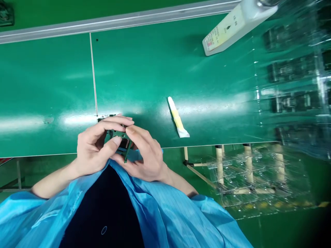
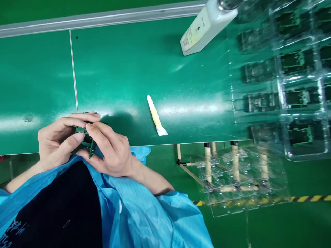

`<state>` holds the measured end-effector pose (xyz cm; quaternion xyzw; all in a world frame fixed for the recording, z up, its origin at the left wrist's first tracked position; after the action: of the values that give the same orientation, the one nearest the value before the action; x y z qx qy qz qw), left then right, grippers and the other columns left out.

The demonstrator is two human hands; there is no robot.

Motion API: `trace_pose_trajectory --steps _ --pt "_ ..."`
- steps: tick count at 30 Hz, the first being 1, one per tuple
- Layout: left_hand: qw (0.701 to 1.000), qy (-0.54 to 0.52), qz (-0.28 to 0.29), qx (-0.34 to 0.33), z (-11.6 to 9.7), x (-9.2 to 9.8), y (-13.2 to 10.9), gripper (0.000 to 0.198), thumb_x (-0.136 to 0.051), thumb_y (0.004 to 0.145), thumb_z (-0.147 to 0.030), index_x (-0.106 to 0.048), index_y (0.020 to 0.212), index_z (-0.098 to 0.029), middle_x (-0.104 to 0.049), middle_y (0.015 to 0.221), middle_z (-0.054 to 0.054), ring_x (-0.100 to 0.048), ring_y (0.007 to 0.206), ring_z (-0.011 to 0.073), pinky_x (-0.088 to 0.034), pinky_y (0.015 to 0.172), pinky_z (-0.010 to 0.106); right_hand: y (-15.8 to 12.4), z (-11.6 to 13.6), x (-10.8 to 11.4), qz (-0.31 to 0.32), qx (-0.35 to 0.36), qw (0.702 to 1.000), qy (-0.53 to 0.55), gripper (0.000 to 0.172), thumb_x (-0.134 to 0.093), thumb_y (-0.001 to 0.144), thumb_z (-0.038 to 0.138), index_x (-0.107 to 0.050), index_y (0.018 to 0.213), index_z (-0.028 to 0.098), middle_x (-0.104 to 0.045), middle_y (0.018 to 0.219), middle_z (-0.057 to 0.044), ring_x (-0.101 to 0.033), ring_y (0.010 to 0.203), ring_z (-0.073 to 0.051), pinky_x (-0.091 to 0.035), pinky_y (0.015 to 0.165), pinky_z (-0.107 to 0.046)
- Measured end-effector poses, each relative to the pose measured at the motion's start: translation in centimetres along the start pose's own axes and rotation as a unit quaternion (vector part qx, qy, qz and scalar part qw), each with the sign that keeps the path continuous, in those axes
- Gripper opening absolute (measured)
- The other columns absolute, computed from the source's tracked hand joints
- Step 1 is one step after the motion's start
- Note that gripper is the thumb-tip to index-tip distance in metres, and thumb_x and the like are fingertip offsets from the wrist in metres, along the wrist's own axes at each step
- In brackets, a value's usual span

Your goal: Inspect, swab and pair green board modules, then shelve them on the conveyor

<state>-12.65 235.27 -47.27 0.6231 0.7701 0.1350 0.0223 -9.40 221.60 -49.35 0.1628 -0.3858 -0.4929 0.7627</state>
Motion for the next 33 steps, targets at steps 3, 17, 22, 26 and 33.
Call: trace_pose_trajectory --steps 3,17,22,26,33 --pt "1.000 0.002 0.017 -0.005 0.1 -0.6 -0.9 0.023 -0.064 0.091 -0.011 -0.071 0.111 -0.021 -0.077 0.114 0.008 -0.071 0.113 0.0225 -0.054 0.109 0.046 -1.0 0.1 0.6 0.007 0.022 1.000 -0.004 0.055 -0.070 0.093 0.035 -0.050 0.138 0.011 -0.073 0.116 -0.018 -0.073 0.111 -0.025 -0.069 0.078 -0.031" --pt "0.965 0.245 0.035 0.088 6.3 6.7 -3.7 0.081 -0.079 0.082 -0.044 -0.040 0.152 -0.032 -0.058 0.145 0.013 -0.058 0.130 0.0325 -0.057 0.096 0.046 -0.7 -6.1 -1.8 0.214 -0.106 0.968 -0.082 0.070 -0.055 0.098 0.054 -0.038 0.148 0.007 -0.066 0.130 -0.022 -0.067 0.115 -0.033 -0.062 0.091 -0.051" --pt "0.967 0.229 0.019 0.113 7.4 6.5 -3.3 0.064 -0.082 0.078 -0.048 -0.061 0.134 -0.025 -0.068 0.129 0.013 -0.065 0.114 0.0289 -0.057 0.091 0.042 -0.4 -5.3 -2.0 0.221 -0.095 0.967 -0.089 0.078 -0.062 0.094 0.054 -0.033 0.152 0.012 -0.068 0.127 -0.019 -0.058 0.124 -0.036 -0.055 0.100 -0.058" --pt "0.988 0.124 0.000 0.095 7.7 6.2 -3.5 0.062 -0.087 0.075 -0.039 -0.063 0.130 -0.022 -0.069 0.129 0.013 -0.066 0.118 0.0267 -0.055 0.101 0.039 0.9 -2.8 -1.7 0.217 -0.052 0.969 -0.103 0.065 -0.059 0.098 0.040 -0.037 0.150 0.008 -0.066 0.129 -0.022 -0.059 0.122 -0.035 -0.055 0.099 -0.052" --pt "0.998 0.011 -0.049 0.047 7.5 5.2 -3.2 0.067 -0.091 0.068 -0.044 -0.065 0.125 -0.021 -0.072 0.121 0.012 -0.071 0.109 0.0240 -0.063 0.088 0.032 3.1 0.7 -0.8 0.242 -0.070 0.955 -0.159 0.052 -0.057 0.098 0.023 -0.045 0.146 0.008 -0.065 0.132 -0.021 -0.062 0.120 -0.036 -0.061 0.096 -0.051"
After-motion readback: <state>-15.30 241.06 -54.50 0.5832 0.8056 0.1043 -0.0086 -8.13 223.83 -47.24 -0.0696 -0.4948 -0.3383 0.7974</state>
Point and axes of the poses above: each hand's wrist, its own y-axis towards the middle knuckle, its own x-axis out of the back of the hand, z = x × y, the point moved 4 cm from there along y, towards the middle knuckle
